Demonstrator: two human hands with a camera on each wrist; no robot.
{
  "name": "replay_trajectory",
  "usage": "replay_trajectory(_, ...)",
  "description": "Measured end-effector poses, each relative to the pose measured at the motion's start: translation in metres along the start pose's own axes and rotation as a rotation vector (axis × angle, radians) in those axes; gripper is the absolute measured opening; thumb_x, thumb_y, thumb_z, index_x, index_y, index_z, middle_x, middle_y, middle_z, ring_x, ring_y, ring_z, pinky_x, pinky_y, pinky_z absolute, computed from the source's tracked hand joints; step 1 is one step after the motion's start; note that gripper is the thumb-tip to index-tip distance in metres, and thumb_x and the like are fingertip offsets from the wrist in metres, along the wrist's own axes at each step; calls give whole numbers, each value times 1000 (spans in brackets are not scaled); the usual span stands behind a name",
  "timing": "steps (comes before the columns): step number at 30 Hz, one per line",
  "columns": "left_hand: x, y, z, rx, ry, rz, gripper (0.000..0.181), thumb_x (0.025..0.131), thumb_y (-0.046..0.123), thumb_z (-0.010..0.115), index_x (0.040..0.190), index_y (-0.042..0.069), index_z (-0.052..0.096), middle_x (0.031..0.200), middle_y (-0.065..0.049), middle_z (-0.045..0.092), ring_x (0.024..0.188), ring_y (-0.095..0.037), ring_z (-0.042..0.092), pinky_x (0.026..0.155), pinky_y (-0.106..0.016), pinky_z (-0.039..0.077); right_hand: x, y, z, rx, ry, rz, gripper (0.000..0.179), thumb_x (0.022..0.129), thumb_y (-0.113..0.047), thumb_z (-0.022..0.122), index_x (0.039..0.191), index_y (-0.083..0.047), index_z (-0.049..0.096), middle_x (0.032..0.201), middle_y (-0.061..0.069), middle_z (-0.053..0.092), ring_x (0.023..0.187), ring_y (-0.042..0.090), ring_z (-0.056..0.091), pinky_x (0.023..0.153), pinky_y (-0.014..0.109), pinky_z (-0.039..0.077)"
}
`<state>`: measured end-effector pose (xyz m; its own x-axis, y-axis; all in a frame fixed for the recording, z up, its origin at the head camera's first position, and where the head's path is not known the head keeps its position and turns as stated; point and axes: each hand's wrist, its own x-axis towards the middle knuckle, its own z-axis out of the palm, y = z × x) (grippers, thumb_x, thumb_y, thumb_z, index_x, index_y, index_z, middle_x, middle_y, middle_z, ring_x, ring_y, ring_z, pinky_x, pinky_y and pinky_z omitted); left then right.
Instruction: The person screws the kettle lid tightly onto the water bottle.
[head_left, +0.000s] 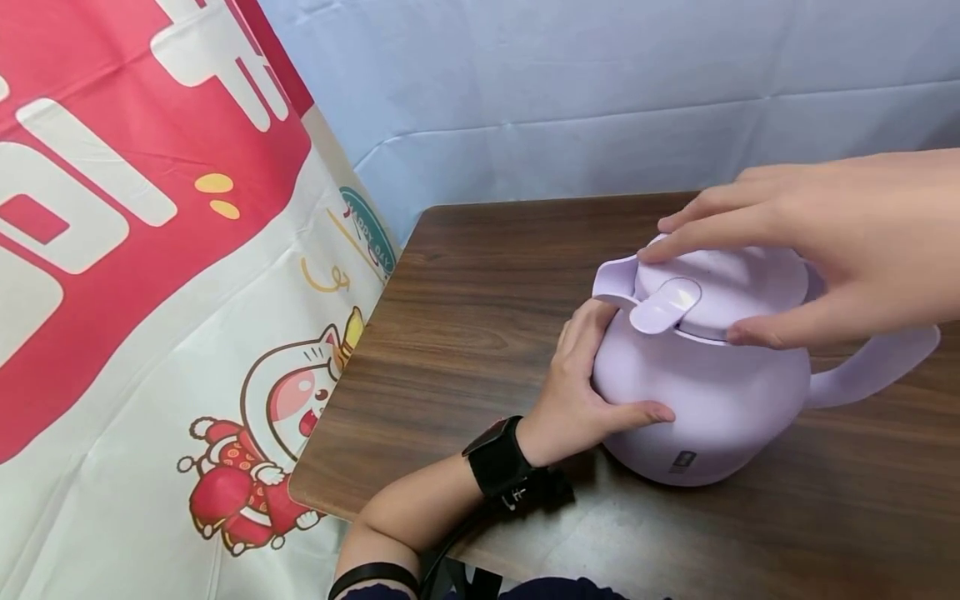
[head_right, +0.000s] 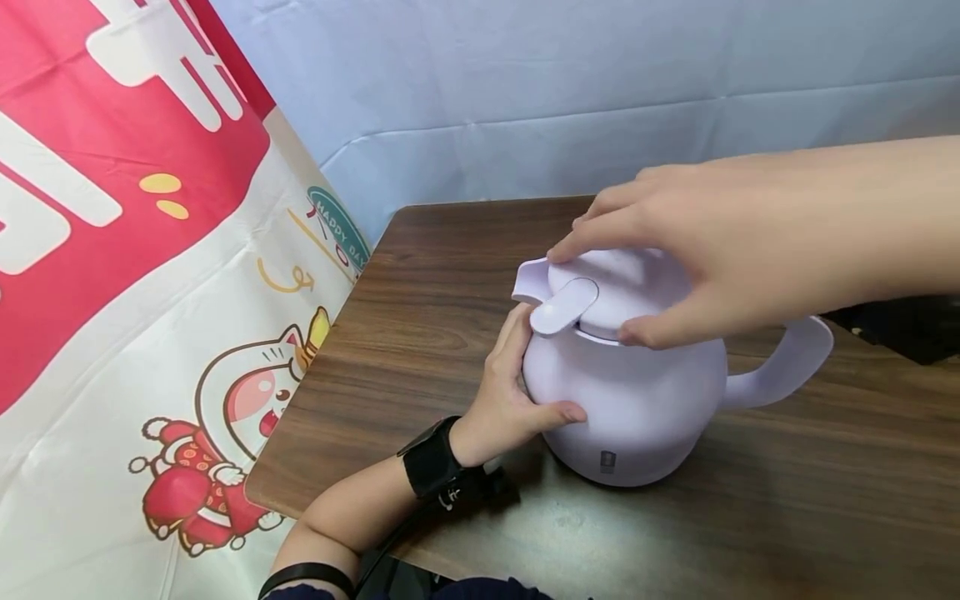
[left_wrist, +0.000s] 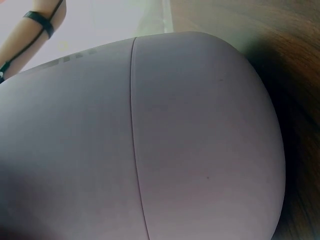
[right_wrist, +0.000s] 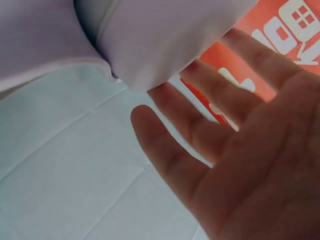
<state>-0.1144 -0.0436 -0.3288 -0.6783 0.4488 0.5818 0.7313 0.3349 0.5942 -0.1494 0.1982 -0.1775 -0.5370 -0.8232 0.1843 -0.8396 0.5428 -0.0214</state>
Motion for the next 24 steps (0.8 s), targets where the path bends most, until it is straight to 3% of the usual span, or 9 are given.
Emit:
replay_trajectory(2,1,0,0,1,-2,1,97,56,27,92,135,12,37,134,0,39,127,-9,31,103,-28,29,4,-2,-1,-10,23,18,73,62,-65,77,128,-53,48,121,-27,47,103,4,48,70,42,48)
replay_trajectory(6,1,0,0,5,-3,-3,101,57,27,92,139,14,35,135,1,39,127,-9,31,104,-28,29,9,-6,-5,-43,33,81,64,61,-73,72,118,-52,52,102,-26,47,88,4,47,62,37,45)
replay_trajectory(10,2,1,0,4,0,-11,106,57,27,92,142,15,32,137,1,38,128,-9,30,104,-28,29,11,-9,-7,-78,-2,136,64,60,-78,67,117,-54,51,99,-22,47,86,6,50,57,35,43)
replay_trajectory(15,2,1,0,-4,-4,-19,107,57,26,92,143,15,30,138,1,38,129,-9,29,104,-28,29,9,-1,-8,-72,-83,123,80,59,-81,64,131,-53,42,122,-19,48,101,12,54,64,43,47)
replay_trajectory(19,1,0,0,-11,-9,-18,107,56,25,92,143,14,30,138,1,38,129,-9,29,104,-29,29,4,11,-6,-33,-111,50,89,61,-77,68,139,-52,33,144,-18,35,122,17,47,75,50,48)
replay_trajectory(24,1,0,1,-15,-5,-13,108,55,25,92,143,14,31,137,0,38,129,-10,30,104,-29,29,-1,17,-1,-24,-115,-13,86,65,-71,71,139,-53,33,144,-21,34,125,11,44,79,45,48)
